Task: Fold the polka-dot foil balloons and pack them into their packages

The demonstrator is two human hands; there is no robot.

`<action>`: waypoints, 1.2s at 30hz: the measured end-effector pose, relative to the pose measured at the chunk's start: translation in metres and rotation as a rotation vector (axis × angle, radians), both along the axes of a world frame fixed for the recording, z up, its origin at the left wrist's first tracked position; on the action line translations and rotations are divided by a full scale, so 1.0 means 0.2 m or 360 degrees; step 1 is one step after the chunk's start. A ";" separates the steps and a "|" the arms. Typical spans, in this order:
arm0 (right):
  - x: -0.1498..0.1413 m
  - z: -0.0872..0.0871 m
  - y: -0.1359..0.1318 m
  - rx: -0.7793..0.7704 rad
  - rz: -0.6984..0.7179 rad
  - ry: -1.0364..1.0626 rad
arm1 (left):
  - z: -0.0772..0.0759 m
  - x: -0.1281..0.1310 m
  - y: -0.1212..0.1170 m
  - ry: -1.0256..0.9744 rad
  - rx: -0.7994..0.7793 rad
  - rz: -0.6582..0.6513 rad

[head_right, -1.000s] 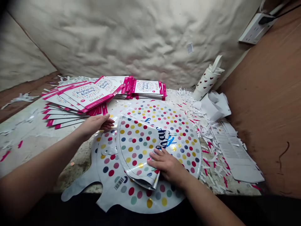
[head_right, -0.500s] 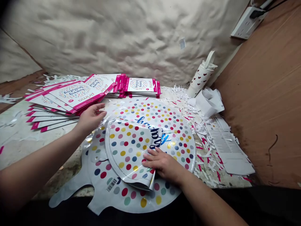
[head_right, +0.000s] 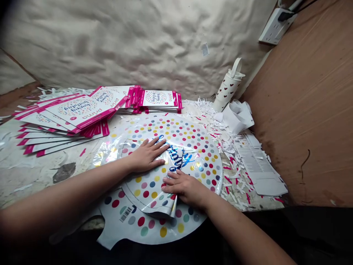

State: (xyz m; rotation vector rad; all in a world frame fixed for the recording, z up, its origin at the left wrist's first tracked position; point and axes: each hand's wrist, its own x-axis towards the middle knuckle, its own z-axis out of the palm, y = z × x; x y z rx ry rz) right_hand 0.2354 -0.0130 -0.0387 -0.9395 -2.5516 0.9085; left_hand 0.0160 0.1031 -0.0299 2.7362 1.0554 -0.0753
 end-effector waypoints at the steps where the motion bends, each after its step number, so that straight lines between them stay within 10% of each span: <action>1: 0.01 0.02 0.00 -0.0059 -0.0002 0.0011 | 0.02 -0.01 0.01 -0.0009 -0.0001 0.0072; 10: 0.06 0.11 0.06 -0.0452 0.0162 0.0004 | 0.31 -0.21 -0.16 -0.0797 0.0169 0.0203; 17: 0.04 0.09 0.04 -0.0318 0.0203 -0.0075 | 0.34 -0.32 -0.35 -0.1028 -0.0016 0.0100; 24: -0.02 0.03 0.02 -0.0048 -0.0354 0.0310 | 0.40 -0.26 -0.50 -0.1046 -0.0236 -0.0299; 28: -0.03 0.17 0.10 0.0061 -0.0806 0.0688 | 0.32 -0.07 -0.46 -0.0700 -0.0366 -0.0778; 36: 0.05 0.46 0.27 0.0510 -0.0845 0.0920 | 0.02 0.03 -0.04 -0.0543 0.0088 -0.0224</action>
